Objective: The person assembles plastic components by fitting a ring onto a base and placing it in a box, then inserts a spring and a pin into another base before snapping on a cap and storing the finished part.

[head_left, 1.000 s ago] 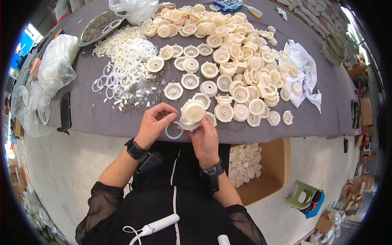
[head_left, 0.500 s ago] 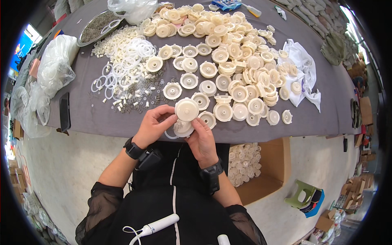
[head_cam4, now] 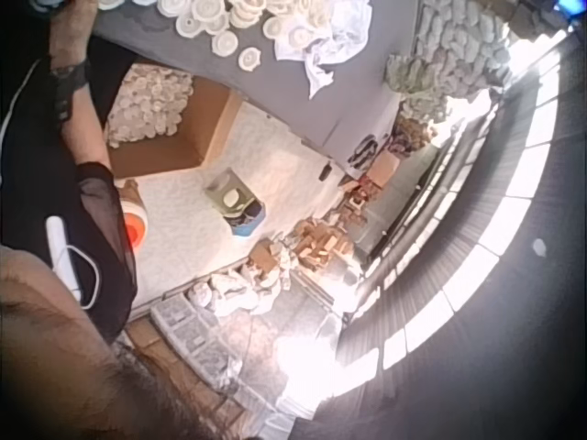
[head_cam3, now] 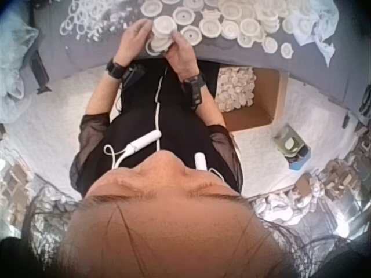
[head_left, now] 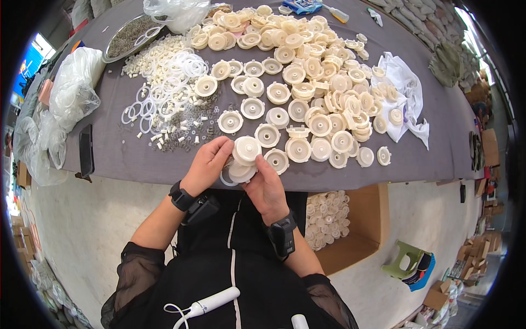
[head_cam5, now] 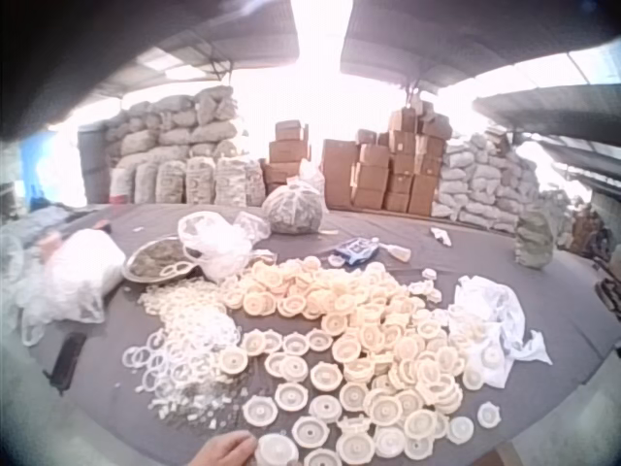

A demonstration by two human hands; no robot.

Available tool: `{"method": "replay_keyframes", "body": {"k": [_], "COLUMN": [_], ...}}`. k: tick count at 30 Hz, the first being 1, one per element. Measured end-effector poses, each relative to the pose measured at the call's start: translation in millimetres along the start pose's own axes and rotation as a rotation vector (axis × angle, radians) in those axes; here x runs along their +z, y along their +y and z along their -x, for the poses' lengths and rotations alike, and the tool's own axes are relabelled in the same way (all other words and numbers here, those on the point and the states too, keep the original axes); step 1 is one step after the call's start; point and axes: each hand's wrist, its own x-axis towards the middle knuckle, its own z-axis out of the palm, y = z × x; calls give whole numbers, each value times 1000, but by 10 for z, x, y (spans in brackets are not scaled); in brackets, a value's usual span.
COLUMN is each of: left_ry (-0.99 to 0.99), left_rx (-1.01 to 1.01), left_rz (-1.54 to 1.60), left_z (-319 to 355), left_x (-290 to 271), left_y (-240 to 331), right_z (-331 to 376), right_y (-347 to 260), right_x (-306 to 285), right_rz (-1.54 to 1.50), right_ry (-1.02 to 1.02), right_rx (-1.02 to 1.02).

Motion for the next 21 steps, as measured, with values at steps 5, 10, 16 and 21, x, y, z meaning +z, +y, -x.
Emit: {"method": "replay_keyframes", "body": {"k": [5, 10, 16, 21], "left_ry": [-9, -21, 283, -66], "left_rx": [6, -73, 469, 267], "left_rz": [346, 414, -582, -738], "left_z": [23, -71, -13, 247], "left_x": [29, -106, -135, -67], "left_y": [-50, -163, 38, 23], "right_z": [-61, -90, -29, 148], "right_y": [10, 46, -43, -203], "right_x": [22, -14, 35, 34], "right_rz": [-25, 20, -46, 133], "right_ry": [44, -38, 5, 59], "right_rx": [-85, -51, -118, -285]}}
